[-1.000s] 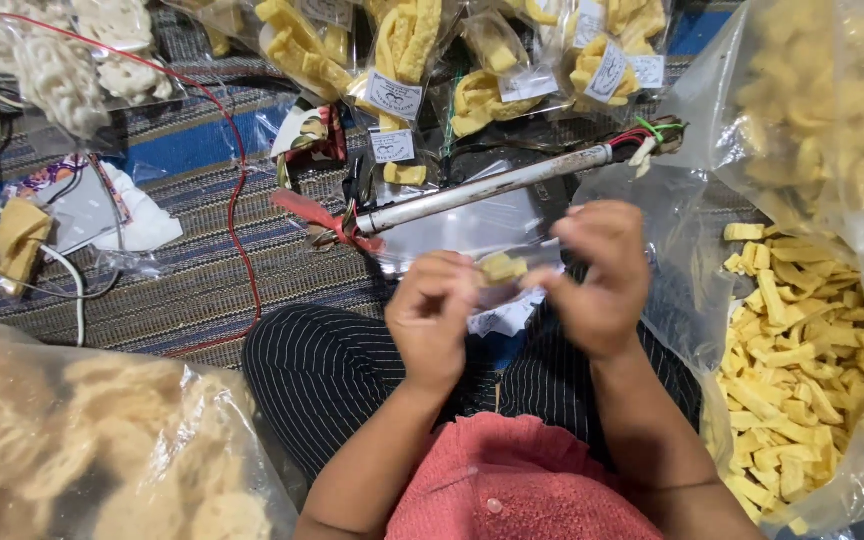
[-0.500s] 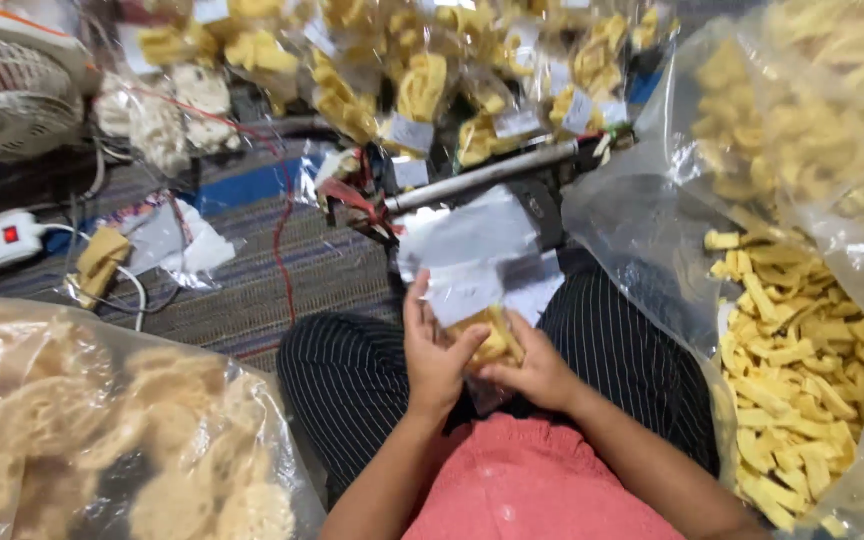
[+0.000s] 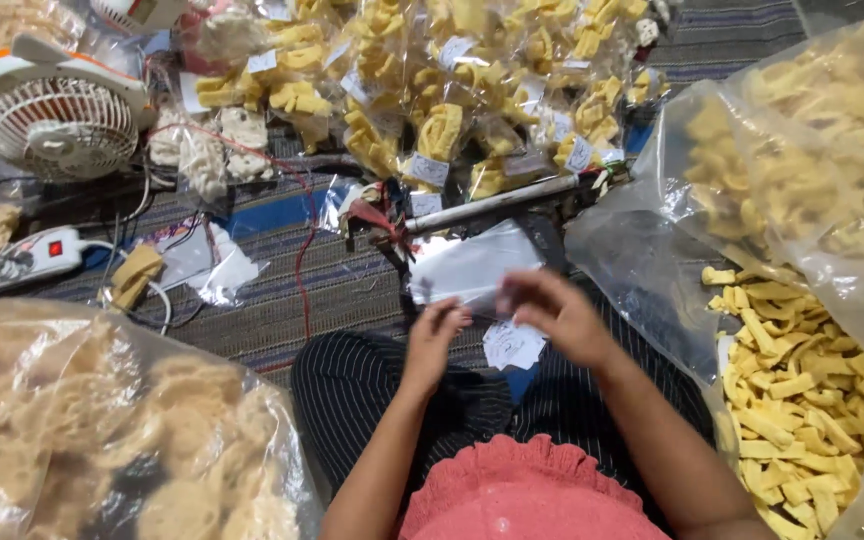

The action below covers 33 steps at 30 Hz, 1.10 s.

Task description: Manually filling small plastic bags with snack pieces and preparing them for sealing.

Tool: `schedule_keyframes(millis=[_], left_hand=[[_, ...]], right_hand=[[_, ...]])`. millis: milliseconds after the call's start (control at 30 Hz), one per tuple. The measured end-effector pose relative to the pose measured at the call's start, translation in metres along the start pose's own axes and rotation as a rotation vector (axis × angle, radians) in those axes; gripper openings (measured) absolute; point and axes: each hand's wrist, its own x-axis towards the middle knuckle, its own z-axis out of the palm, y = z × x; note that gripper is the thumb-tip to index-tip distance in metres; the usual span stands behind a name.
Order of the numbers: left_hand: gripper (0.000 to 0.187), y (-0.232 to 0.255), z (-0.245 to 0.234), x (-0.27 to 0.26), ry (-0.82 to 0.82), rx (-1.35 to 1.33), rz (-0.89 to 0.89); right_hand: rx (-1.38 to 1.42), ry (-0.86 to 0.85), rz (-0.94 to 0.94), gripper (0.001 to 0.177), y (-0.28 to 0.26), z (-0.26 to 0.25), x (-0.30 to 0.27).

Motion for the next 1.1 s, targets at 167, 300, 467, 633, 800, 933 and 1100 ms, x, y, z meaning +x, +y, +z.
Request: schedule_keyframes(millis=[167, 300, 467, 633, 800, 933, 1100], left_hand=[[0.03, -0.063, 0.034, 0.1, -0.151, 0.906, 0.024], [0.045, -0.098, 0.028, 0.138, -0.069, 1.331, 0.149], [0.016, -0.086, 0.033, 0.135, 0.037, 1.259, 0.047], [0.018, -0.087, 0.023, 0.135, 0.077, 1.121, -0.042], [0.016, -0.1, 0.011, 0.146, 0.122, 0.732, -0.028], [0.025, -0.05, 0.011, 0.096, -0.006, 0.64, -0.004], [0.006, -0.018, 0.013, 0.003, -0.493, 0.035, -0.33]], right_hand=[[-0.269, -0.15, 0.187, 0.043, 0.026, 0.008, -0.07], [-0.421, -0.222, 0.483, 0.044, 0.007, 0.019, -0.095], [-0.489, -0.216, 0.544, 0.044, 0.026, 0.01, -0.093], [-0.501, -0.174, 0.461, 0.04, 0.028, 0.017, -0.075], [-0.457, -0.042, 0.314, 0.036, 0.031, 0.019, -0.07], [-0.398, 0.198, 0.169, 0.04, 0.051, 0.01, -0.072], [-0.411, 0.177, 0.105, 0.128, 0.047, 0.004, -0.056]])
